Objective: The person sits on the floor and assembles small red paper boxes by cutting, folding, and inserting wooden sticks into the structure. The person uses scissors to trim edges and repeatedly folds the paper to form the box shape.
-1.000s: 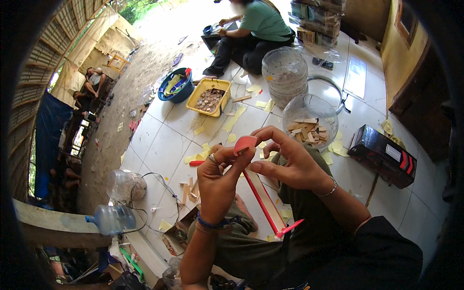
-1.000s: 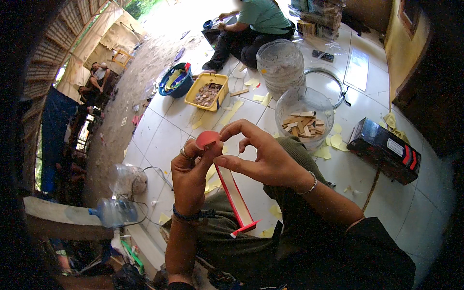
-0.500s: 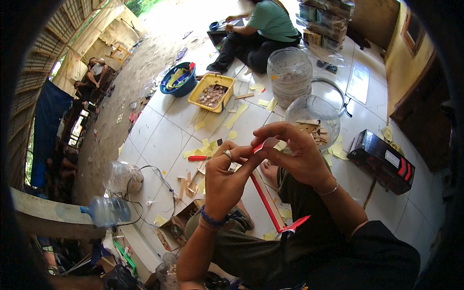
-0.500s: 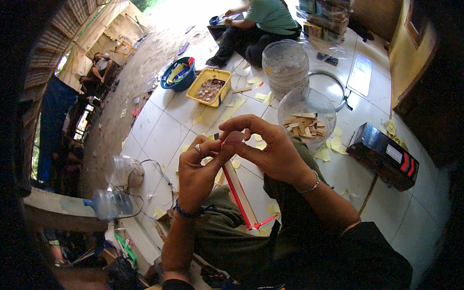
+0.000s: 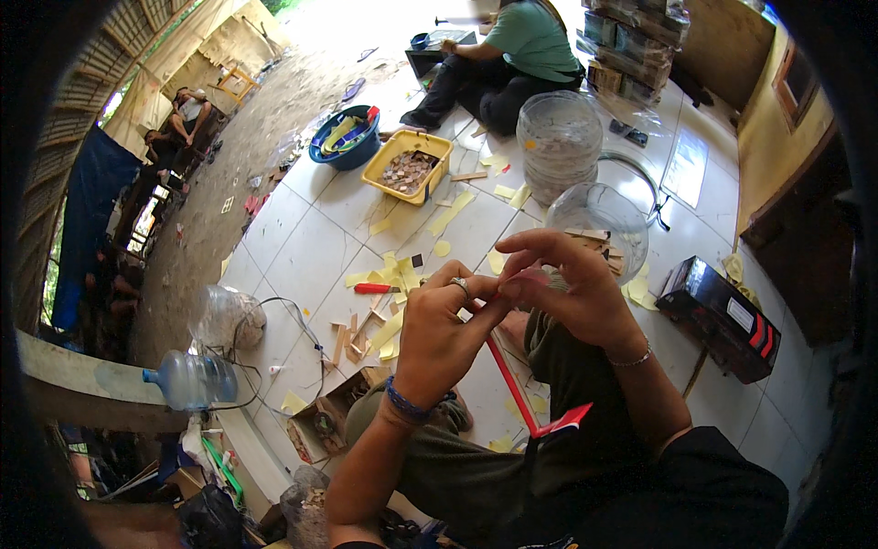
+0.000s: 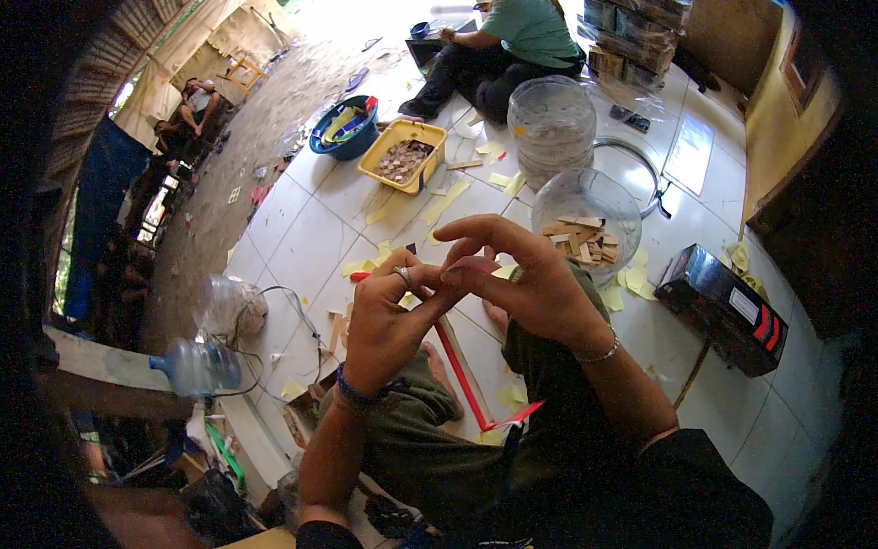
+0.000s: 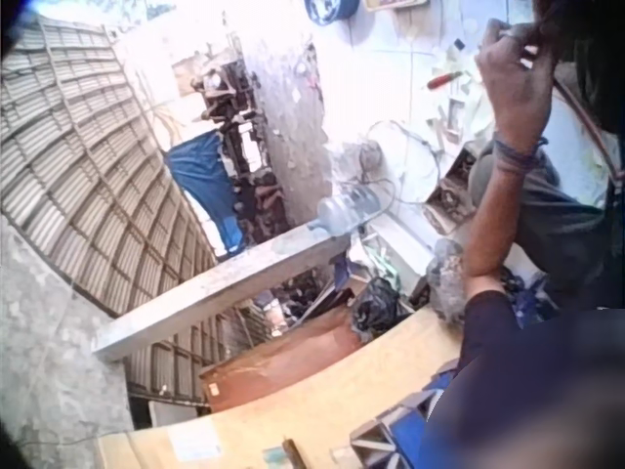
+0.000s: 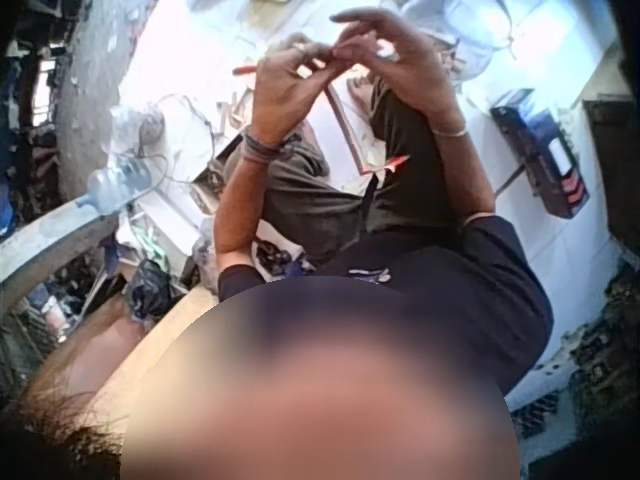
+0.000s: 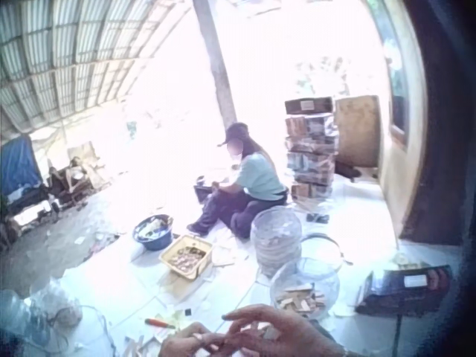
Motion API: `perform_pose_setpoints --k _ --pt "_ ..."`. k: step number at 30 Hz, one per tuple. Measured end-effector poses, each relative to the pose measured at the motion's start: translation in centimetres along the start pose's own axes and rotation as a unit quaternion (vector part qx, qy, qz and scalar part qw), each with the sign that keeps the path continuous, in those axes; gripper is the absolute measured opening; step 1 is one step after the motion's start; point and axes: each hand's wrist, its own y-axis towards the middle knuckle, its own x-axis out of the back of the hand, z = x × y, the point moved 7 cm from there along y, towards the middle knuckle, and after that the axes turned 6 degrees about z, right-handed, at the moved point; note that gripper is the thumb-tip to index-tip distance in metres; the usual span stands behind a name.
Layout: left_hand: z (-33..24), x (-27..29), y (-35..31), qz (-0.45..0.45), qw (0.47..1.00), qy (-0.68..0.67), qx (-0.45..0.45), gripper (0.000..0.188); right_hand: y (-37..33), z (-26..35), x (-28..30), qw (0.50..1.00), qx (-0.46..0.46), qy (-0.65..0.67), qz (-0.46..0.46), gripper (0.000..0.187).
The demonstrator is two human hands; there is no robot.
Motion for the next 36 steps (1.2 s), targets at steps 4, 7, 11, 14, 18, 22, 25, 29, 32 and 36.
perform_pose_setpoints --k 4,7,11,14,18,22,25,29,32,36 --pt "0.2 0.1 0.1 -0.006 1.000 -0.026 0.008 0.018 0.2 -0.9 -0.2 0.990 -0.050 0.131 0.011 0.047" --pt "0.4 0.2 0.2 -0.002 0.999 -0.054 0.006 0.018 0.1 -0.9 -0.1 0.987 -0.058 0.149 0.005 0.048" --pt "0.8 1.0 0.2 -0.022 0.998 -0.061 0.025 0.018 0.0 -0.8 0.3 0.997 -0.062 0.053 0.011 0.044" --pt "0.8 0.9 0.3 -0.016 0.997 -0.073 0.020 0.019 -0.1 -1.7 0.4 0.987 -0.098 0.124 -0.003 0.045" --pt "1.0 0.7 0.3 0.004 0.994 -0.103 0.038 0.015 -0.2 -2.0 0.6 0.984 -0.098 0.148 -0.013 0.040" --pt "1.4 0.9 0.2 0.001 0.992 -0.114 0.061 0.017 -0.3 -1.4 1.0 0.987 -0.069 0.145 -0.018 0.035" --pt "1.7 1.0 0.2 0.002 0.991 -0.112 0.073 0.018 -0.2 -1.1 1.5 0.987 -0.045 0.141 -0.064 0.034" --pt "2.2 -0.1 0.2 0.022 0.989 -0.122 0.075 0.018 -0.1 -1.3 0.6 0.997 -0.062 0.033 -0.041 0.029" --pt "2.6 -1.0 0.2 0.039 0.986 -0.139 0.079 0.020 -0.1 -1.7 0.6 0.996 -0.070 0.012 -0.049 0.024" --pt "3.0 -1.6 0.4 0.043 0.980 -0.171 0.087 0.023 -0.1 -1.7 0.8 0.994 -0.044 0.050 -0.084 0.021"
